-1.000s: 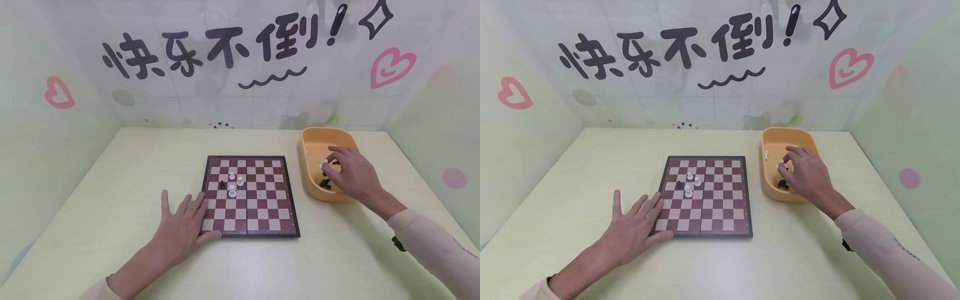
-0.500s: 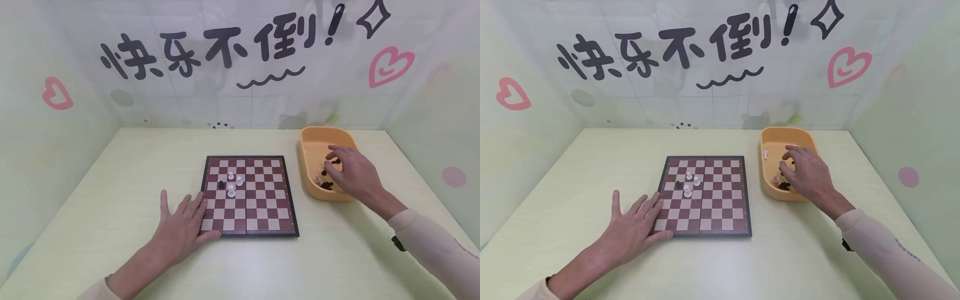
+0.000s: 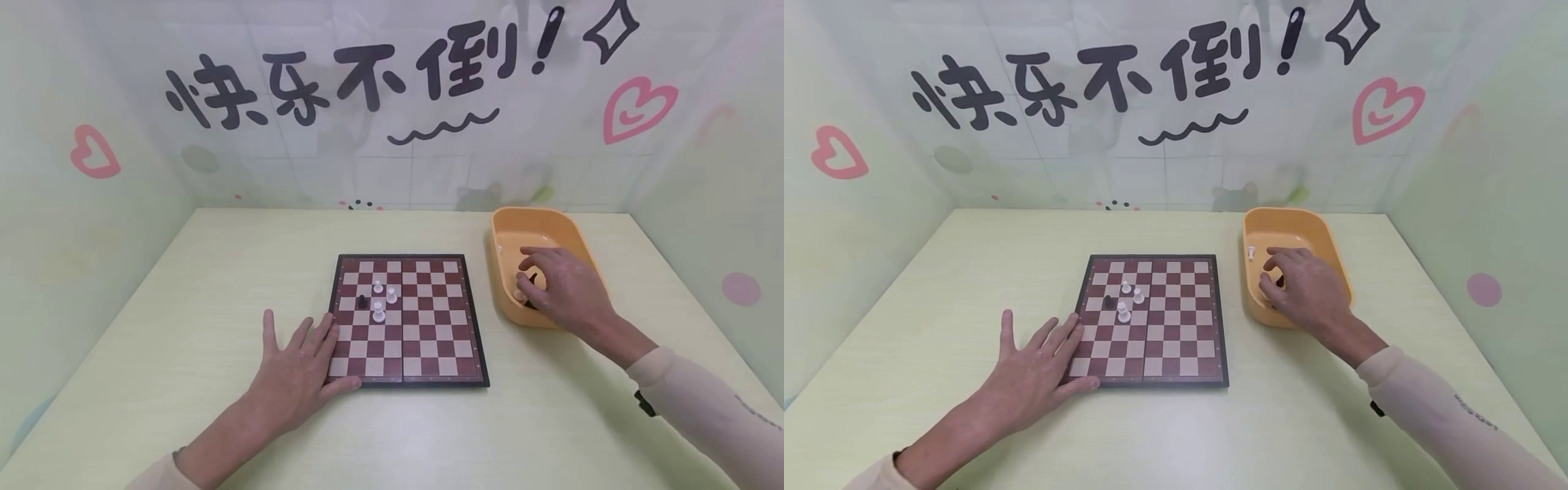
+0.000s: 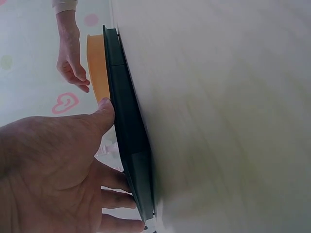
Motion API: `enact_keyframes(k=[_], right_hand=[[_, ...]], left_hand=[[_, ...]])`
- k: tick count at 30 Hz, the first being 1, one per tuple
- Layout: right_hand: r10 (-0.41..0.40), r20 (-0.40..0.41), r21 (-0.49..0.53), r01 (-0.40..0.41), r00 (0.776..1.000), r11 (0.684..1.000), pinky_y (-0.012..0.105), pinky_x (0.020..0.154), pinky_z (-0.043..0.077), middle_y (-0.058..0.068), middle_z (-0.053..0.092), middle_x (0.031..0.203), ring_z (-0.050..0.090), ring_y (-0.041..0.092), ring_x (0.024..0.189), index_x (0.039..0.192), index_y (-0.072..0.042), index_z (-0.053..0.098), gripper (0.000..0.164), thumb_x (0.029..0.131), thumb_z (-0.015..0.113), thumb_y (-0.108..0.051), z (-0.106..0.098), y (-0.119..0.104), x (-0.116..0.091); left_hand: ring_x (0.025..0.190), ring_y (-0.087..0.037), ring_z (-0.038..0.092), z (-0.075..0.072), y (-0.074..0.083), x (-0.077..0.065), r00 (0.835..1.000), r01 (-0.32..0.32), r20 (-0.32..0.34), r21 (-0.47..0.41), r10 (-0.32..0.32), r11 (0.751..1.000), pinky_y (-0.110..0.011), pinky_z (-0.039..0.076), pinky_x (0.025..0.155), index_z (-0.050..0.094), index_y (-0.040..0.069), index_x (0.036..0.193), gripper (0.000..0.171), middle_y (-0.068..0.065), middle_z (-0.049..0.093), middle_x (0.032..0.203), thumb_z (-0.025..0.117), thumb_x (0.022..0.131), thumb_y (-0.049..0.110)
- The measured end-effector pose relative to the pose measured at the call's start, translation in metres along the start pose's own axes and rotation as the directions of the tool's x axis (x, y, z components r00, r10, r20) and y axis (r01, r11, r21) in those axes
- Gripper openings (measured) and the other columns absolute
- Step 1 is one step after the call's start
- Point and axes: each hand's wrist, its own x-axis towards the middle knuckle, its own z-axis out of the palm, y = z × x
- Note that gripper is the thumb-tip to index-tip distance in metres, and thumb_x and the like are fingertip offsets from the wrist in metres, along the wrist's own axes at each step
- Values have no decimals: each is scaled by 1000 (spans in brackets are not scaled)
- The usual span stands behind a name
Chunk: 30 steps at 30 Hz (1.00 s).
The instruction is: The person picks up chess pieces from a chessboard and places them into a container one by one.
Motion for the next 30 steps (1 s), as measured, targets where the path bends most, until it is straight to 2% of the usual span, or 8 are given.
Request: enact_keyframes(k=[7,10,13,18,30], right_hand=[[-36,-4,-7,36,999,999,42,68,52,14,67,129,64,32,107,95,-6,71,11,93,67,-17,3,-9,0],[-63,-15,-9,63,998,998,41,64,53,13,67,128,65,30,101,94,-6,71,13,93,67,-19,4,-14,0],[-94,-29,-18,93,995,995,39,59,52,12,68,127,66,29,102,93,-7,72,14,92,67,-20,6,-20,0],[-124,-45,-26,122,991,992,39,58,51,10,69,126,62,30,113,92,-8,73,14,91,66,-20,6,-30,2],[-192,-26,-12,191,981,981,41,63,56,9,69,127,61,30,118,98,-8,74,18,92,66,-22,10,-52,10]], left_hand=[[142,-40,38,2,0,0,1000,6,-12,-5,-6,1000,-77,-10,106,49,-1,149,90,-18,36,159,38,98,72],[142,-40,38,2,0,0,1000,7,-19,-8,-7,1000,-77,-10,106,49,0,149,90,-18,37,159,38,98,73],[143,-40,38,3,0,0,1000,6,-24,-11,-6,1000,-77,-11,106,49,0,149,90,-18,37,159,39,98,73],[143,-40,37,3,0,-1,1000,6,-24,-9,-7,1000,-77,-12,106,49,-1,149,90,-18,36,159,38,98,72],[143,-40,38,4,0,-1,1000,-1,-25,7,1,1000,-77,-11,106,49,0,149,90,-18,37,159,37,98,73]])
